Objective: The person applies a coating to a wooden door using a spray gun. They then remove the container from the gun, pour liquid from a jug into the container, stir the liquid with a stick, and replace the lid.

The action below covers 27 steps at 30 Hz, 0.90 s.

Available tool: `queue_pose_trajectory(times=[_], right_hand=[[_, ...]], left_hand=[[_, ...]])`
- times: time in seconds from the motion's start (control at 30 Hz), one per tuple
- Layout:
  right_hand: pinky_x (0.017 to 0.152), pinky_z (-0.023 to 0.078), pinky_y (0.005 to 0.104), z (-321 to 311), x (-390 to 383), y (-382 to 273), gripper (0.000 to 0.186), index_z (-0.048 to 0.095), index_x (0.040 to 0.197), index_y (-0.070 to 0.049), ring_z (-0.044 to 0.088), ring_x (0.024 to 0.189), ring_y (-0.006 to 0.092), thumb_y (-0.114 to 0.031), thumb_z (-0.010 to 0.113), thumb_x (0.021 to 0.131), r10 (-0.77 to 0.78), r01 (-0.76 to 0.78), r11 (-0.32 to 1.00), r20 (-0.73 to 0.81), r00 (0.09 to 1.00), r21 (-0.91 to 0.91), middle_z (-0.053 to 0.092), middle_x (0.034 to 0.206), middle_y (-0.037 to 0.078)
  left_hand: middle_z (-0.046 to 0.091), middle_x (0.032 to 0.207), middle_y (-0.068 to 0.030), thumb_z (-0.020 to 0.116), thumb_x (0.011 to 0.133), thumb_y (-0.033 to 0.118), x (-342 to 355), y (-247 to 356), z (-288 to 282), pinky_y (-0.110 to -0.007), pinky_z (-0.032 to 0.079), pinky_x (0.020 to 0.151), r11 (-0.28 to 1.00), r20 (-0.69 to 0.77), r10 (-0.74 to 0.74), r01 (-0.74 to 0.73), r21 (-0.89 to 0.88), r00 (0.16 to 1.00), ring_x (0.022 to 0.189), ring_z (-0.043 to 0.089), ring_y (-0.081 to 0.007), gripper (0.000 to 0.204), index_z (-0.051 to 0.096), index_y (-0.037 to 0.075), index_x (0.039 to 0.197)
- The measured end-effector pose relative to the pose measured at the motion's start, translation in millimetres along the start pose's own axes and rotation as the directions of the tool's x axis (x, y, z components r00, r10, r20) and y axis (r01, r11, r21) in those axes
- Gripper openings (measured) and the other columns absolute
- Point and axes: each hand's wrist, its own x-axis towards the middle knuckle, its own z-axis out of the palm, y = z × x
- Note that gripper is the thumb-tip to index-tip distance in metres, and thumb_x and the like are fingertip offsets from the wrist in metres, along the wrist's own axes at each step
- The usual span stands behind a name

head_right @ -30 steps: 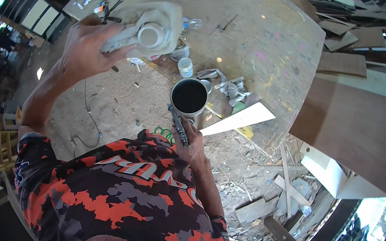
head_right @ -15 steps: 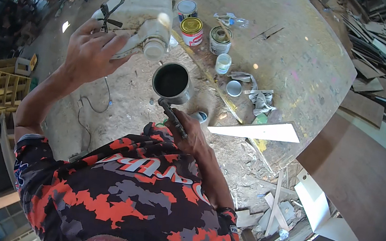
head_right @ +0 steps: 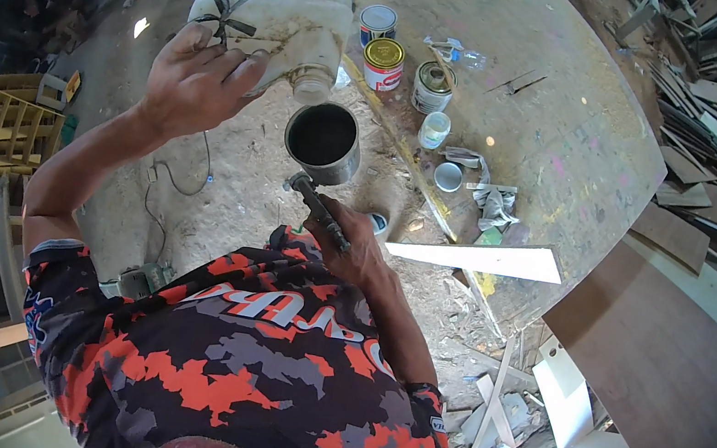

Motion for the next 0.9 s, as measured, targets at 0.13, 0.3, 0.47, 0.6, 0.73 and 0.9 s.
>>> queue_pose_trajectory(times=[0.13, 0.3, 0.47, 0.6, 0.73, 0.9], right_hand=[[0.073, 0.056, 0.0401, 1.7, 2.2, -7.9, 0.029, 0.069, 0.126, 0.002, 0.072, 0.081, 0.0273, -0.009, 0.072, 0.099, 0.029, -0.029, 0.999, -0.003, 1.000, 0.027, 0.074, 0.092, 0.015], [0.074, 0.057, 0.0399, 0.5, 3.6, -15.4, 0.022, 0.070, 0.120, 0.001, 0.073, 0.082, 0.0271, -0.008, 0.071, 0.100, 0.066, -0.069, 0.996, 0.038, 0.997, 0.063, 0.074, 0.094, 0.015], [0.075, 0.057, 0.0397, 1.0, 6.0, -17.8, 0.021, 0.070, 0.119, 0.001, 0.073, 0.082, 0.0260, -0.008, 0.070, 0.100, 0.091, -0.093, 0.994, 0.039, 0.995, 0.050, 0.074, 0.094, 0.015], [0.073, 0.056, 0.0381, 1.6, 7.3, -17.6, 0.020, 0.070, 0.118, 0.000, 0.073, 0.079, 0.0234, -0.009, 0.070, 0.100, 0.112, -0.114, 0.993, 0.047, 0.993, 0.036, 0.074, 0.093, 0.015], [0.070, 0.055, 0.0375, 1.2, 8.7, -18.6, 0.019, 0.070, 0.117, -0.001, 0.071, 0.074, 0.0218, -0.011, 0.070, 0.101, 0.071, -0.073, 0.996, 0.033, 0.997, 0.045, 0.074, 0.089, 0.015], [0.064, 0.053, 0.0377, 1.1, 10.3, -22.1, 0.016, 0.070, 0.113, -0.002, 0.067, 0.066, 0.0204, -0.012, 0.070, 0.101, 0.046, -0.047, 0.998, 0.018, 0.999, 0.037, 0.070, 0.080, 0.013]], left_hand=[[0.059, 0.079, 0.0042, 0.071, 0.083, 0.019, -1.9, -1.5, -2.0, -0.032, 0.045, 0.085, 0.996, -0.034, 0.054, -0.051, 0.071, 0.998, 0.068, 0.063, -0.0093, 0.025, 0.071, 0.011, 0.107], [0.061, 0.082, 0.0035, 0.071, 0.083, 0.018, -2.3, -3.1, -3.1, -0.033, 0.046, 0.088, 0.990, -0.046, 0.074, -0.068, 0.122, 0.996, 0.072, 0.064, -0.0096, 0.030, 0.073, 0.011, 0.112], [0.065, 0.088, 0.0039, 0.072, 0.082, 0.018, -1.1, -5.0, -4.2, -0.033, 0.046, 0.092, 0.983, -0.118, 0.103, -0.083, 0.161, 0.988, 0.074, 0.065, -0.0094, 0.032, 0.074, 0.010, 0.113], [0.066, 0.089, 0.0036, 0.072, 0.082, 0.018, -1.6, -3.2, -5.1, -0.034, 0.046, 0.091, 0.984, -0.097, 0.077, -0.061, 0.165, 0.992, 0.076, 0.066, -0.0094, 0.033, 0.074, 0.010, 0.114], [0.067, 0.090, 0.0025, 0.072, 0.082, 0.017, -2.4, -3.4, -5.9, -0.034, 0.047, 0.088, 0.979, -0.065, 0.083, -0.069, 0.192, 0.994, 0.077, 0.066, -0.0093, 0.033, 0.074, 0.009, 0.114], [0.066, 0.090, 0.0024, 0.072, 0.082, 0.018, -1.7, -3.2, -8.5, -0.032, 0.047, 0.081, 0.975, -0.104, 0.108, -0.085, 0.206, 0.989, 0.075, 0.065, -0.0096, 0.033, 0.073, 0.008, 0.114]])
